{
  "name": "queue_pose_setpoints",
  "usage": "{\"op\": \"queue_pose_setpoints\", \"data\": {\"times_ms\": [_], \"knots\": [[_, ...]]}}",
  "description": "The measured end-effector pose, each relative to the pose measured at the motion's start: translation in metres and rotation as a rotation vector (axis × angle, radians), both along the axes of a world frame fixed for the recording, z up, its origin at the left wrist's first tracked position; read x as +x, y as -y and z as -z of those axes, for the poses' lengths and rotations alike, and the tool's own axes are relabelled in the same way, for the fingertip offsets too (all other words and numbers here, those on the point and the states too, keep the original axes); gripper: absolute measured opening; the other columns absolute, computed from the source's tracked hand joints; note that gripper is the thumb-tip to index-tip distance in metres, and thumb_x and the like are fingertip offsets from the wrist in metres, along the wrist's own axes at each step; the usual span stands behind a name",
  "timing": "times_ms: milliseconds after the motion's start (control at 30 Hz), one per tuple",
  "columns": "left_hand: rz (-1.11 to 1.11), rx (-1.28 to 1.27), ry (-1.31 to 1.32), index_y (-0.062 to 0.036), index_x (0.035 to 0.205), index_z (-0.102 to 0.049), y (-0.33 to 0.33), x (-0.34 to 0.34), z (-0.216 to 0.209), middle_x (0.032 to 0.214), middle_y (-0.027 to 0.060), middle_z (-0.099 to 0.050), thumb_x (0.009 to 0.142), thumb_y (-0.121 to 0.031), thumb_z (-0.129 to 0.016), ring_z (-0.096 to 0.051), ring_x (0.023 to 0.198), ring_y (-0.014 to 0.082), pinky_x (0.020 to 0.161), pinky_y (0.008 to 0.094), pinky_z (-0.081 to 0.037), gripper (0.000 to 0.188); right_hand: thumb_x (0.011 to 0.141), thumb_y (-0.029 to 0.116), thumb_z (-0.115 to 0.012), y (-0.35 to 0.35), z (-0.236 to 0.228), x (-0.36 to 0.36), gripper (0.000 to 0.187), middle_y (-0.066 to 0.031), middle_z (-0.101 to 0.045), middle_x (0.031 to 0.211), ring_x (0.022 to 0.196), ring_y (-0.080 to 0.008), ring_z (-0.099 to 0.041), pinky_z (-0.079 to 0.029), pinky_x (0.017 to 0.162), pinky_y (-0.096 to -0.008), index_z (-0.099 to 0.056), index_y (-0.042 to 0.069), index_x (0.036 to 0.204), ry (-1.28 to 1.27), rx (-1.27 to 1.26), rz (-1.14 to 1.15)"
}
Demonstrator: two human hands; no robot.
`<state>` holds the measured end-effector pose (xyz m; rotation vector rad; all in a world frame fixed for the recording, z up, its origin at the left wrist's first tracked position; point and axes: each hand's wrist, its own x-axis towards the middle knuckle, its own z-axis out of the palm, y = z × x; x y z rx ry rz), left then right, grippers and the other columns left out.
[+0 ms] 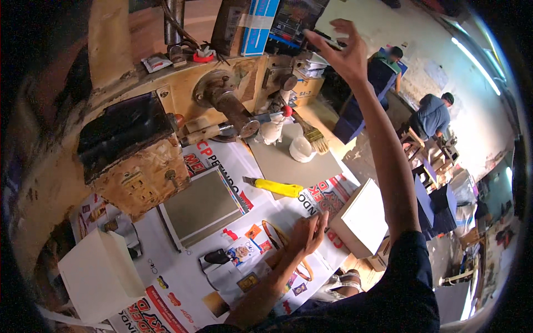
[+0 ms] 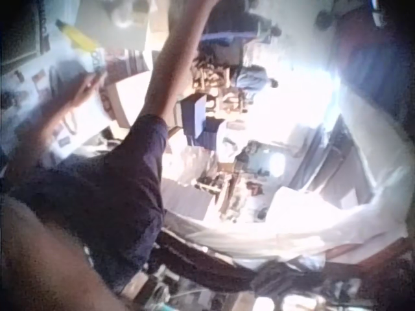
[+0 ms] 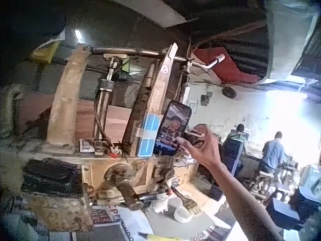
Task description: The person applies glue with a brush to the edges of several paper blocks and stacks them on a wooden board.
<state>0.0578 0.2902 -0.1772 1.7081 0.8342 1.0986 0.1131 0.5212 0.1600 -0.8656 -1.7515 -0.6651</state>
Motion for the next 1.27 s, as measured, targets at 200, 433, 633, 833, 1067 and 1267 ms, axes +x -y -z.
{"op": "queue_pose_setpoints", "data": {"times_ms": [200, 433, 633, 833, 1067, 1267], "knots": [[-0.067, 0.012, 0.083, -0.003, 0.078, -0.059, 0.002, 0.008, 0.002, 0.061, 0.017, -0.062, 0.103, -0.035, -0.047, -0.065, 0.058, 0.0355, 0.054, 0.0439, -0.049, 0.043, 0.087, 0.034, -0.069, 0.016, -0.011, 0.011, 0.042, -0.0124, -0.054, 0.137, 0.133, -0.0353, -0.04, -0.028, 0.108, -0.0491, -0.055, 0.008, 0.117, 0.369, 0.241, 0.081], [-0.063, -0.008, 0.078, -0.0025, 0.078, -0.059, 0.002, 0.005, 0.001, 0.062, 0.0172, -0.062, 0.103, -0.035, -0.046, -0.065, 0.058, 0.0351, 0.053, 0.0434, -0.049, 0.043, 0.091, 0.033, -0.061, 0.022, -0.012, 0.005, 0.032, -0.0087, -0.046, 0.149, 0.14, -0.0351, -0.032, -0.021, 0.109, -0.0514, -0.052, 0.009, 0.111, 0.518, 0.185, 0.14], [-0.071, 0.025, 0.064, -0.0024, 0.079, -0.059, 0.004, 0.005, -0.005, 0.062, 0.0173, -0.062, 0.103, -0.034, -0.045, -0.065, 0.06, 0.0365, 0.055, 0.0452, -0.05, 0.042, 0.091, 0.033, -0.059, 0.019, -0.006, 0.011, 0.03, -0.0087, -0.045, 0.15, 0.14, -0.0358, -0.032, -0.02, 0.109, -0.0532, -0.053, 0.009, 0.109, 0.563, 0.153, 0.181], [-0.086, 0.034, 0.052, -0.0029, 0.078, -0.059, 0.004, 0.002, -0.006, 0.062, 0.0173, -0.062, 0.103, -0.033, -0.045, -0.065, 0.061, 0.0371, 0.055, 0.0459, -0.051, 0.042, 0.092, 0.036, -0.06, 0.016, -0.006, 0.006, 0.034, -0.008, -0.046, 0.149, 0.14, -0.0353, -0.032, -0.021, 0.109, -0.0538, -0.053, 0.008, 0.111, 0.601, 0.141, 0.158], [-0.091, 0.042, 0.044, -0.0033, 0.076, -0.058, 0.004, 0.005, -0.005, 0.062, 0.0181, -0.061, 0.103, -0.033, -0.046, -0.064, 0.059, 0.038, 0.054, 0.0468, -0.048, 0.042, 0.092, 0.036, -0.061, 0.012, -0.001, 0.007, 0.036, -0.0083, -0.05, 0.145, 0.138, -0.0351, -0.036, -0.024, 0.107, -0.0542, -0.054, 0.008, 0.114, 0.631, 0.141, 0.164], [-0.1, 0.031, 0.077, -0.0024, 0.076, -0.057, 0.003, 0.008, -0.001, 0.061, 0.0192, -0.061, 0.103, -0.036, -0.048, -0.064, 0.059, 0.0379, 0.053, 0.0459, -0.048, 0.044, 0.091, 0.04, -0.064, 0.019, -0.01, 0.012, 0.058, -0.0072, -0.047, 0.15, 0.138, -0.0355, -0.036, -0.025, 0.107, -0.0541, -0.048, 0.016, 0.141, 0.503, 0.258, 0.081]]}}
